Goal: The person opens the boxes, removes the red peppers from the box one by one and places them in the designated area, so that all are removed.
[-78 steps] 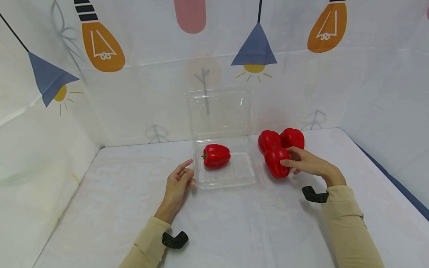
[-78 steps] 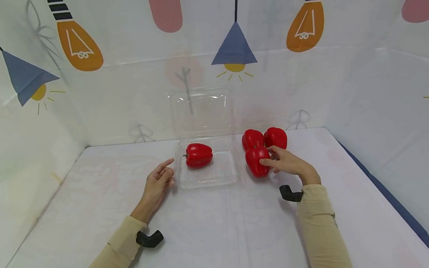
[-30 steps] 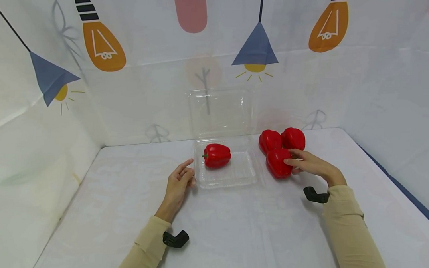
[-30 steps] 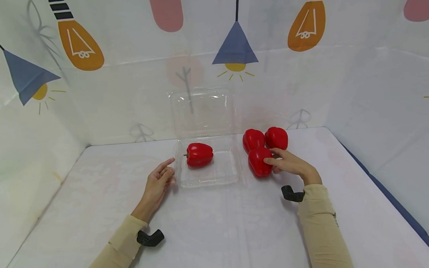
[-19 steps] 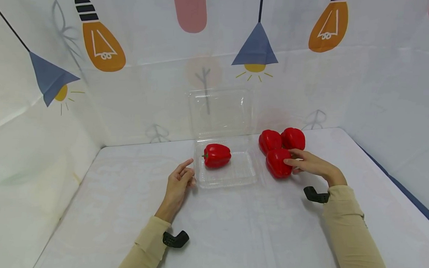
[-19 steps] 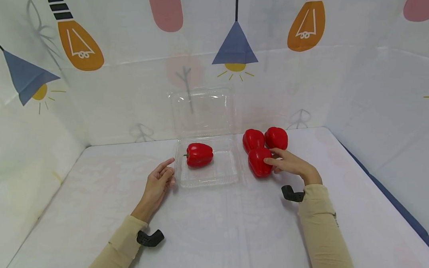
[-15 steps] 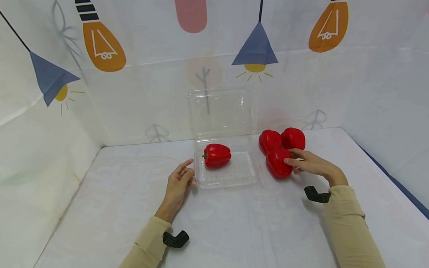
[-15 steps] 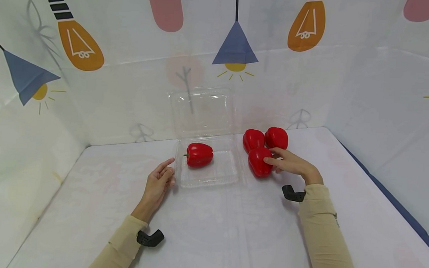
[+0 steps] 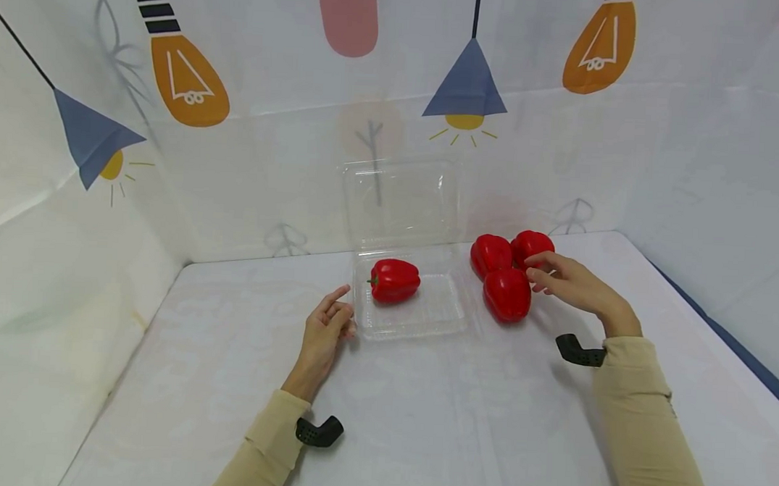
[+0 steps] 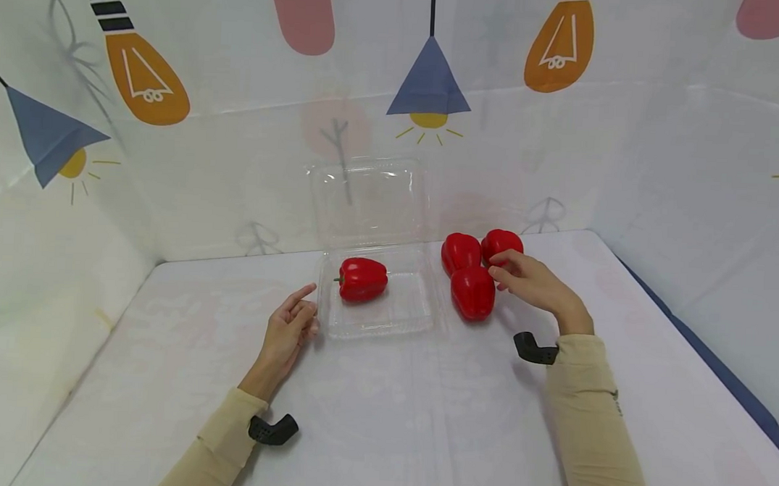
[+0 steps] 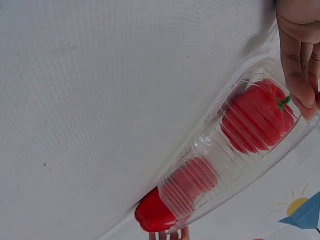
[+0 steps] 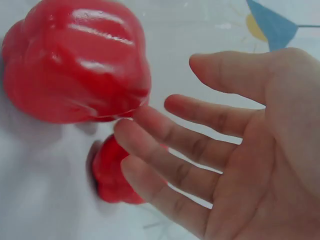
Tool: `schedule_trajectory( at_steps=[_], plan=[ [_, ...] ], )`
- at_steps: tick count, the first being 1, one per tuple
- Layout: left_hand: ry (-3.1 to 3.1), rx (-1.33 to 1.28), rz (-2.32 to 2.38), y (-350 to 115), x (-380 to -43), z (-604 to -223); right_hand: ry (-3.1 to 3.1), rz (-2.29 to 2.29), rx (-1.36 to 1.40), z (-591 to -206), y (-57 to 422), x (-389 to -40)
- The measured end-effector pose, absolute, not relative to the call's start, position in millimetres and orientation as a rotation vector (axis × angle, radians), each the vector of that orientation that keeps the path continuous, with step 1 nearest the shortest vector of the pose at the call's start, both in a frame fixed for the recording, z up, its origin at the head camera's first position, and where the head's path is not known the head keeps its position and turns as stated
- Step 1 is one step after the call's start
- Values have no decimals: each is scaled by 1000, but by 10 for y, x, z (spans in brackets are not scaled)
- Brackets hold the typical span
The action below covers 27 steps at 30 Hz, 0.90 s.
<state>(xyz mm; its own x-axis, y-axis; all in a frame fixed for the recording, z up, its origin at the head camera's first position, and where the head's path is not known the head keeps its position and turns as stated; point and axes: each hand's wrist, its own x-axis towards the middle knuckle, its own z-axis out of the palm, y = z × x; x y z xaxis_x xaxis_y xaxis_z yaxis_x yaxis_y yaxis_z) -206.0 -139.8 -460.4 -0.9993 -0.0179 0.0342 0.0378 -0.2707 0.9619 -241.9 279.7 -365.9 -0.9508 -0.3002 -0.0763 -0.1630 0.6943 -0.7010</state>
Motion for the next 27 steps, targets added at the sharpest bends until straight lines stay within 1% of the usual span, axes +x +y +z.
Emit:
schedule_trajectory(
  at_steps=[12,20,27],
  plan=[
    [-1868,-12,-2489,-1405,-2070,-4610,2830,-1095,-410,-3629,2709,-2402],
    [-1857,-29,-2486,-1398,-2062,-4593,2891,-1158,-449,-3641,2531,-2426],
    [-1868,-11,-2472,-1383,-2060,-4584,2928,-1204,-525,-3730,2382,-2461]
  ],
)
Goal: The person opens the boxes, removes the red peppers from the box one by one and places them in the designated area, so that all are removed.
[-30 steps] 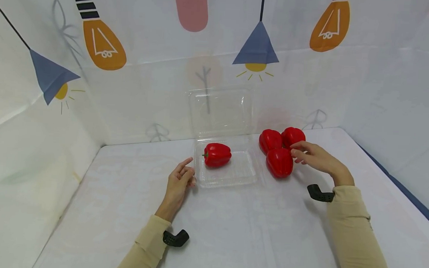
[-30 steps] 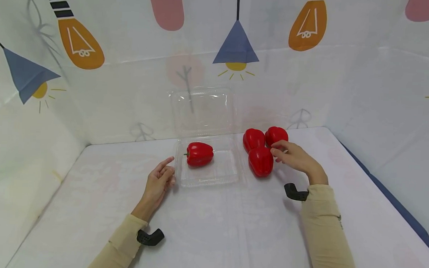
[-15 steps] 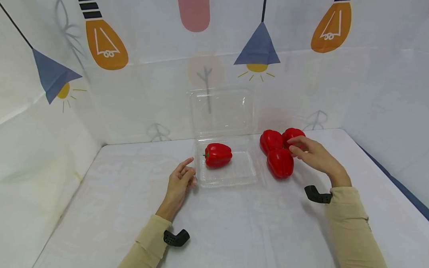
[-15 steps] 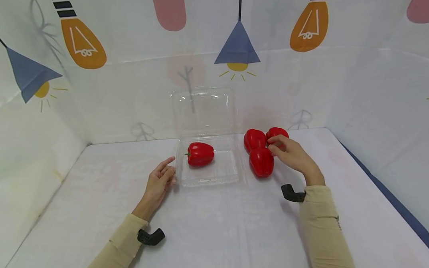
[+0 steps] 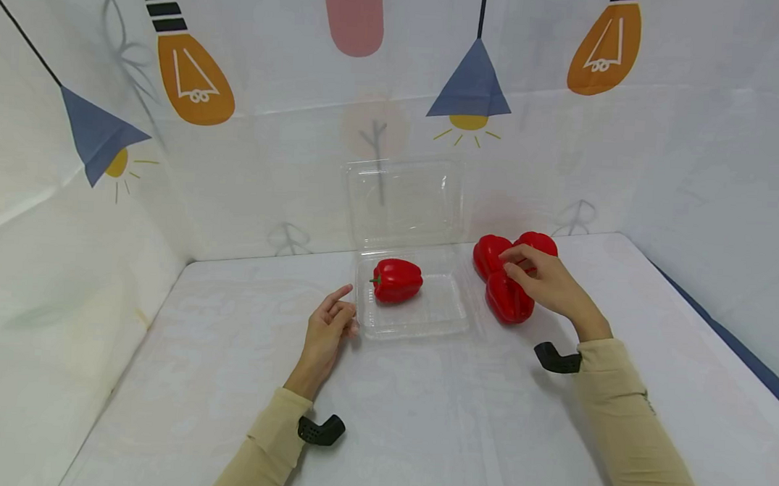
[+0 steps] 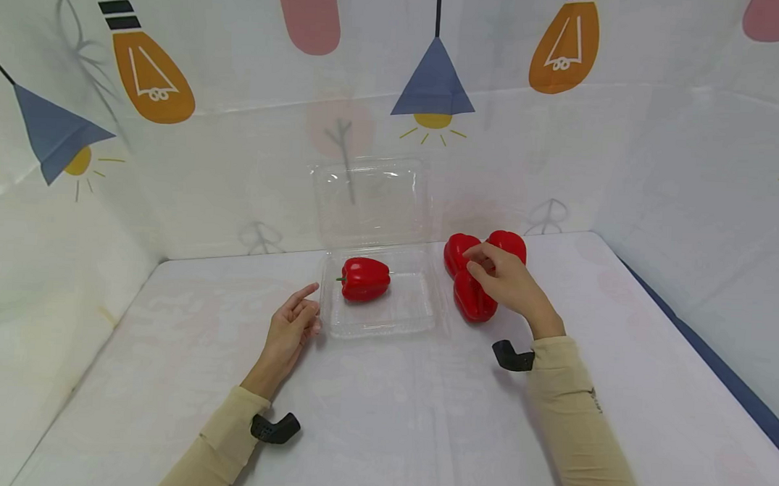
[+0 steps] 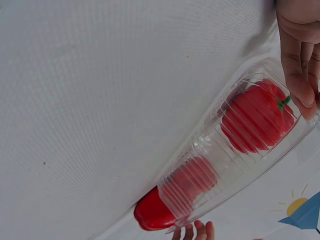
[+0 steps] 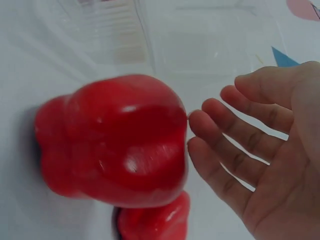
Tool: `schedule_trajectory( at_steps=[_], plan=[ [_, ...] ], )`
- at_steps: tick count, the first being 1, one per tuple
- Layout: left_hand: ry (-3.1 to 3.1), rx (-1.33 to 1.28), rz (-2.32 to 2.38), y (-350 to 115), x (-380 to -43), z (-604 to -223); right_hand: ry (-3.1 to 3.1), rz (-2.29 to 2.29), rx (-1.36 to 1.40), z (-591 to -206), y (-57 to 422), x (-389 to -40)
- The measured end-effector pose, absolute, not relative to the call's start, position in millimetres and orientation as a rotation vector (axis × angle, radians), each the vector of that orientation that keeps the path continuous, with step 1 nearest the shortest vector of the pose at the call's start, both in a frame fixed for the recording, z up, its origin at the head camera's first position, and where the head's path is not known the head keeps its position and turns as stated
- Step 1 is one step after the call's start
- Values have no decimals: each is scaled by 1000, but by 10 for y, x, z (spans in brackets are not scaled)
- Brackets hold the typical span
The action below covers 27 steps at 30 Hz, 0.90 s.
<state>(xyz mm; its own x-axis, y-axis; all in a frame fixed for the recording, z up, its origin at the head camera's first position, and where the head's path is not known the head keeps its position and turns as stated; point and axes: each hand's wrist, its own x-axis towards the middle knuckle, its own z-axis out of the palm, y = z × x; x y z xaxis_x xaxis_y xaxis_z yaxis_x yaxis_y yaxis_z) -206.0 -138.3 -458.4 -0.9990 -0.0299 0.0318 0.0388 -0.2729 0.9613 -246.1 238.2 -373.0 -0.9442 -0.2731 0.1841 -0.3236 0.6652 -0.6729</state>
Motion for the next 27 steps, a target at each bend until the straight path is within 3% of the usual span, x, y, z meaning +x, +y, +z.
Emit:
schedule_trajectory(
  at_steps=[27],
  plan=[
    [-1870,-20,-2478,-1388,-2071,-4584,-2716,1103,586,-3808,2115,-2485]
  ],
)
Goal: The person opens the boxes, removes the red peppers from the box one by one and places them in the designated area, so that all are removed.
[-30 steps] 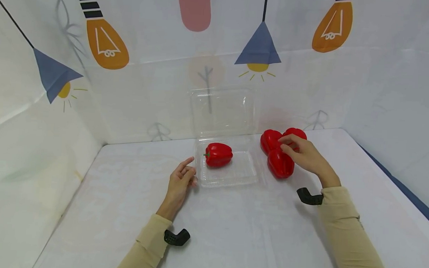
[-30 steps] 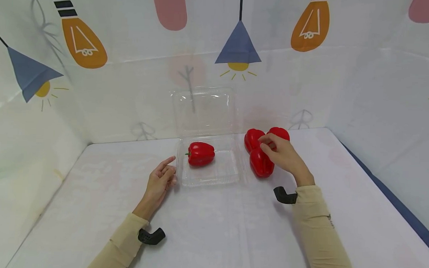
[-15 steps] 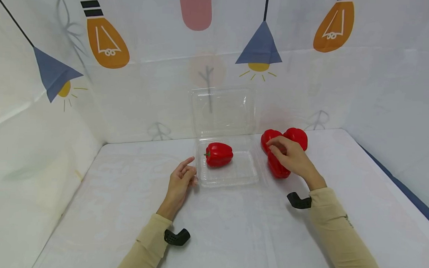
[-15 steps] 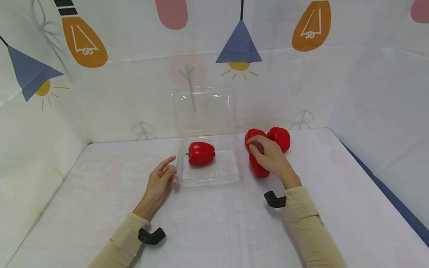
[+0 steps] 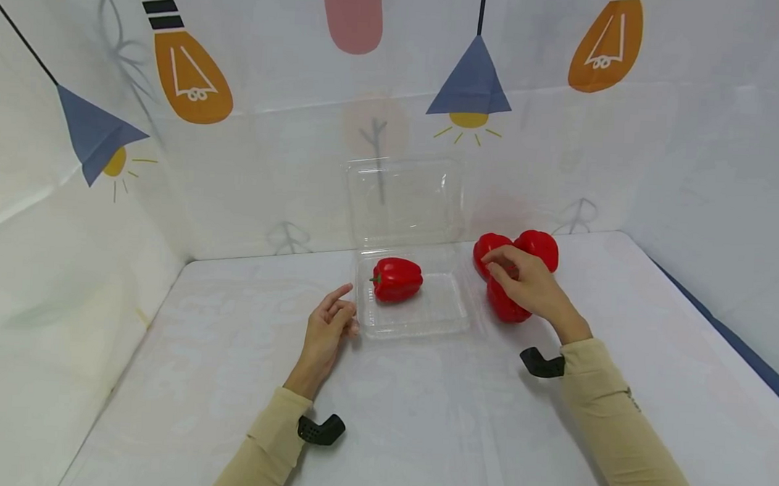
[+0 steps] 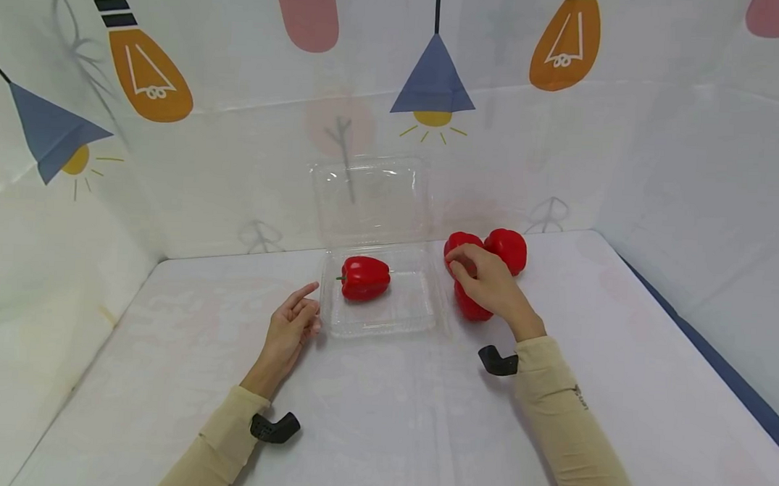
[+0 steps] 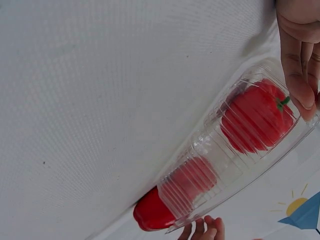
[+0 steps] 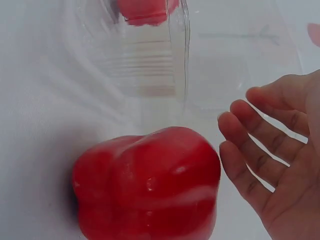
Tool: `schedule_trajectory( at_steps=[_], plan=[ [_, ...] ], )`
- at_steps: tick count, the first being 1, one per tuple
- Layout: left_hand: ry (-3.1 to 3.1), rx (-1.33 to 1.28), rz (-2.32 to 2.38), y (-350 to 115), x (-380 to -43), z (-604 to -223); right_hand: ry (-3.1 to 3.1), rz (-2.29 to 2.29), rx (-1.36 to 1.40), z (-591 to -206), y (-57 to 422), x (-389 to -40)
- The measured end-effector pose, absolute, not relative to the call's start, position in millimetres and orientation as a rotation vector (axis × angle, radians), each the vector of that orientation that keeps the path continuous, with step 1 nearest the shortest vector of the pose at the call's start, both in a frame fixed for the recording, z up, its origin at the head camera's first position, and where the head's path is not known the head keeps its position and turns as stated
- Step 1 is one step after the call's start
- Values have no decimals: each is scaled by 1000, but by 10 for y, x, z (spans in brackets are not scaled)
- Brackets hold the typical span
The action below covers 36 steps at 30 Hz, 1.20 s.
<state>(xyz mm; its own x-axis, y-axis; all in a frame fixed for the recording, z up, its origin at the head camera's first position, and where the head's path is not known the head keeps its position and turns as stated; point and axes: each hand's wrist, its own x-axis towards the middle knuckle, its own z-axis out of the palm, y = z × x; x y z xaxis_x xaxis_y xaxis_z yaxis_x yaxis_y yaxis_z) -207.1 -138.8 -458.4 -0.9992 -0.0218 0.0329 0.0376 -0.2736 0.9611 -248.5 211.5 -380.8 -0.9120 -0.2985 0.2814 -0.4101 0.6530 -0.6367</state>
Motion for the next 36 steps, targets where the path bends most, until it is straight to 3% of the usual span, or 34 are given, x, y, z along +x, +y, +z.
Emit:
schedule_trajectory(
  at_steps=[36],
  plan=[
    [-1864,-14,-2478,-1423,-2093,-4611,-2754,1199,1014,-4044,1441,-2517]
  ],
)
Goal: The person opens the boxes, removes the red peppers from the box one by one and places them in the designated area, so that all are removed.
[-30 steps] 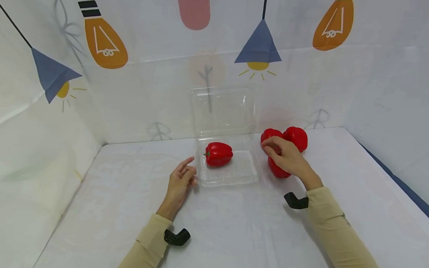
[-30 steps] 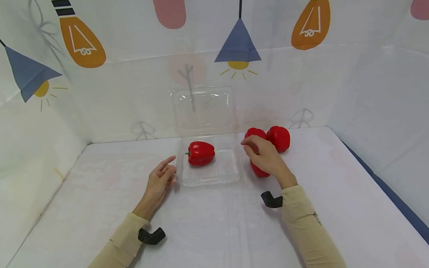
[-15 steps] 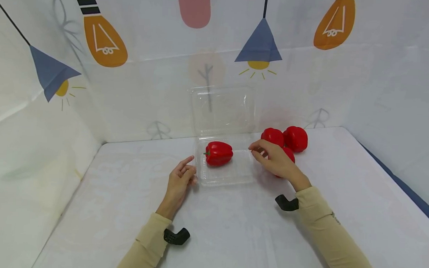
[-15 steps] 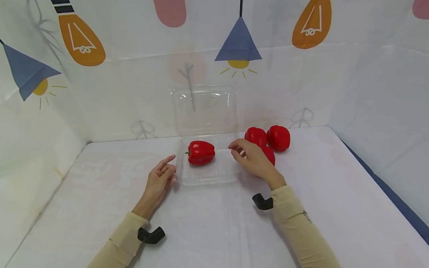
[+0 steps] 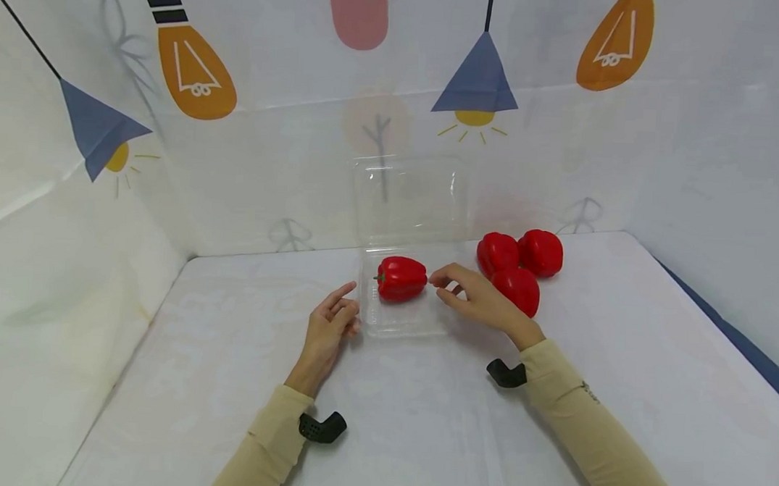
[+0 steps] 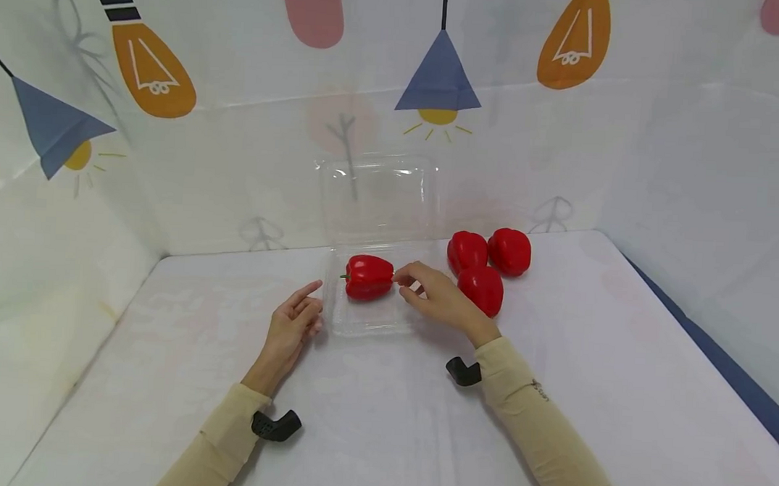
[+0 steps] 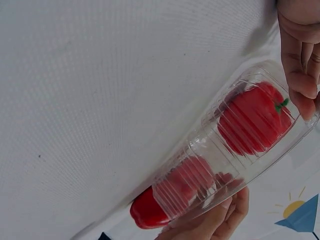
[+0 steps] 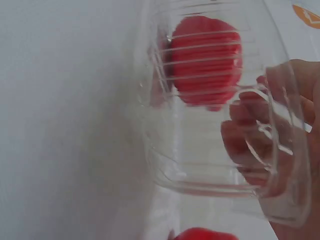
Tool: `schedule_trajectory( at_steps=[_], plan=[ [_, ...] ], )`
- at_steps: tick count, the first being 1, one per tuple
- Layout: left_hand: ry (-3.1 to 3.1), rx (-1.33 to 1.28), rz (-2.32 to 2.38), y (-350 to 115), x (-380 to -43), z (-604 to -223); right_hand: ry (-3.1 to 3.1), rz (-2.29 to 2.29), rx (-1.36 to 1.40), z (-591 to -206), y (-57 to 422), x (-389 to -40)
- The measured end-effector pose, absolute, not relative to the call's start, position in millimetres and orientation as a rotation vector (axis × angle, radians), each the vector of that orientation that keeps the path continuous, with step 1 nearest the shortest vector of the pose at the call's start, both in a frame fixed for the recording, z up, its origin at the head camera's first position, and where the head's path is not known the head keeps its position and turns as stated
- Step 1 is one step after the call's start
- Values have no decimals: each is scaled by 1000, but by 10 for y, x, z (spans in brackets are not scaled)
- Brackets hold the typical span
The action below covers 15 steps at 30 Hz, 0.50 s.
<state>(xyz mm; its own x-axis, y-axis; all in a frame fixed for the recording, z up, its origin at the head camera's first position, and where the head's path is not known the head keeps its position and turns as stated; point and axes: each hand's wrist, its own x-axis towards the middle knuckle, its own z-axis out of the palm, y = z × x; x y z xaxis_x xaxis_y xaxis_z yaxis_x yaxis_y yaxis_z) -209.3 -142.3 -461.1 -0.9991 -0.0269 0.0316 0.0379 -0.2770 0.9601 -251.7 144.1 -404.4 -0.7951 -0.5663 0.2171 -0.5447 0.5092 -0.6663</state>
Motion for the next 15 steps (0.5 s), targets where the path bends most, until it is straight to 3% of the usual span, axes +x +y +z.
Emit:
schedule_trajectory(
  at_steps=[15],
  plan=[
    [-1843,-21,-2488,-1393,-2100,-4619,2790,-1088,-901,-4122,1336,-2594]
  ],
)
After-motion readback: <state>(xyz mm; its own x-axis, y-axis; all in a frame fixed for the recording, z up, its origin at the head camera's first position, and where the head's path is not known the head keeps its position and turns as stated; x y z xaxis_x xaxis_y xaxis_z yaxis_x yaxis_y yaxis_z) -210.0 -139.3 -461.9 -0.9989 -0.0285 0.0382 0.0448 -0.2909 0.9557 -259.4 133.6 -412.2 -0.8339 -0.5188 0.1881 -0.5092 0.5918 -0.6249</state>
